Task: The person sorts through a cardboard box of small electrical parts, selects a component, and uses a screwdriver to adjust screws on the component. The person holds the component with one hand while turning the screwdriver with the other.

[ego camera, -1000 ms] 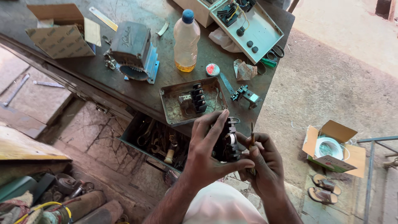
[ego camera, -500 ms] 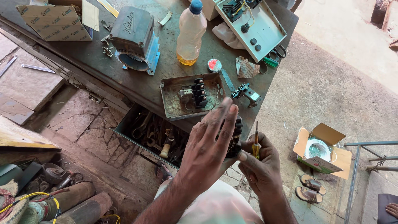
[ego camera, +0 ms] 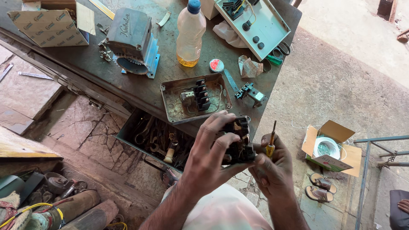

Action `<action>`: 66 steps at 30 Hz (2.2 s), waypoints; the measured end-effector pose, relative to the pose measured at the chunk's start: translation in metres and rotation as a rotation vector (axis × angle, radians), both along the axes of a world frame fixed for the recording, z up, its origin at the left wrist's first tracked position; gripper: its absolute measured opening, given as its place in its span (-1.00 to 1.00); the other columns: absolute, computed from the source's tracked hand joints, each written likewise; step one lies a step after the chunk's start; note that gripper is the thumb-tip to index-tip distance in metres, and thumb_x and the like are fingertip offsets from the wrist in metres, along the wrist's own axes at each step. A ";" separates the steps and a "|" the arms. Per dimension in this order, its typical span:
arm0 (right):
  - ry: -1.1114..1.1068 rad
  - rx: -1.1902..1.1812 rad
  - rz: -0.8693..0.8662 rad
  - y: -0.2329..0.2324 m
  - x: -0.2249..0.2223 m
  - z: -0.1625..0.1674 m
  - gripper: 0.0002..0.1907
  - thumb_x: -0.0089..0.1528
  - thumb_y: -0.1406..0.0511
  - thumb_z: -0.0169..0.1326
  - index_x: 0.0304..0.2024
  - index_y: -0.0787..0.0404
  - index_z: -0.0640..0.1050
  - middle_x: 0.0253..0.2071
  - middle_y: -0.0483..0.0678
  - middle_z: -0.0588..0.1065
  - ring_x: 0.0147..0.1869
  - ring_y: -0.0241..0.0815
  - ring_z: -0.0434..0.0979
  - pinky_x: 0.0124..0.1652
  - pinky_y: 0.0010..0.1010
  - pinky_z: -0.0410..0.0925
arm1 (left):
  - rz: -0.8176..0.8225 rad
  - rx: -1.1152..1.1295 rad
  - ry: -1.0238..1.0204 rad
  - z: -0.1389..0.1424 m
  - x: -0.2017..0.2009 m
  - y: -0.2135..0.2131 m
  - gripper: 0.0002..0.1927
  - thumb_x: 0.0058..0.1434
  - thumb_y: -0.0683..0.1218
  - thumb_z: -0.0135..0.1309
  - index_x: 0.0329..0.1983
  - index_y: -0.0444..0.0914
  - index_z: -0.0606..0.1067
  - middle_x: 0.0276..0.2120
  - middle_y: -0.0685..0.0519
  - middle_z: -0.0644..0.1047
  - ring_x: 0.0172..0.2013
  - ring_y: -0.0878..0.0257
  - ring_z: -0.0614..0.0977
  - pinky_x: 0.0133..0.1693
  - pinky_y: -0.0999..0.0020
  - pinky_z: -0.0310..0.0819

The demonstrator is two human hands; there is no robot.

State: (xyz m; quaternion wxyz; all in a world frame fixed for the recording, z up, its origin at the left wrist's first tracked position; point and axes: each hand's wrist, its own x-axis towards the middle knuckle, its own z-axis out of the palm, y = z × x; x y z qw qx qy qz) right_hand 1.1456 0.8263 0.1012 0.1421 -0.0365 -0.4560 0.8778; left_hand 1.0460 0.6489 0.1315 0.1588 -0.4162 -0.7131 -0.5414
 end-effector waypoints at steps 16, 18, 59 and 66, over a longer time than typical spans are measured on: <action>-0.109 1.347 -0.312 -0.016 0.000 0.062 -0.73 0.22 0.30 0.25 -0.04 0.24 0.64 -0.41 -0.07 0.60 -0.48 -0.37 0.59 -0.53 -0.48 0.37 | -0.827 1.058 -1.345 -0.057 -0.008 0.017 -0.23 0.38 0.44 -0.15 0.36 -0.22 0.29 0.32 -0.42 0.35 0.24 -0.26 0.49 0.21 -0.11 0.53; -0.105 1.363 -0.319 -0.020 -0.004 0.069 -0.74 0.23 0.30 0.26 -0.04 0.23 0.64 -0.38 -0.06 0.61 -0.46 -0.35 0.61 -0.51 -0.46 0.39 | -0.817 1.094 -1.352 -0.057 -0.007 0.019 -0.24 0.34 0.44 -0.13 0.32 -0.20 0.29 0.32 -0.40 0.35 0.29 -0.20 0.48 0.20 -0.13 0.54; 0.151 2.175 -0.182 0.002 -0.019 0.067 -0.71 0.30 0.16 0.20 -0.19 0.29 0.60 -0.49 -0.08 0.56 -0.64 -0.35 0.47 -0.73 -0.42 0.34 | -0.561 1.047 -1.064 -0.063 -0.005 0.018 -0.46 0.26 0.20 0.27 -0.03 -0.25 0.34 0.32 -0.19 0.32 0.30 -0.09 0.47 0.16 -0.19 0.59; 0.166 2.092 -0.107 0.007 -0.021 0.073 -0.61 0.25 0.11 0.17 -0.08 0.29 0.55 -0.44 -0.09 0.52 -0.59 -0.30 0.50 -0.70 -0.41 0.38 | -0.580 1.092 -1.117 -0.064 -0.003 0.017 -0.46 0.31 0.22 0.21 0.02 -0.24 0.31 0.19 -0.07 0.36 0.21 0.03 0.52 0.18 -0.17 0.58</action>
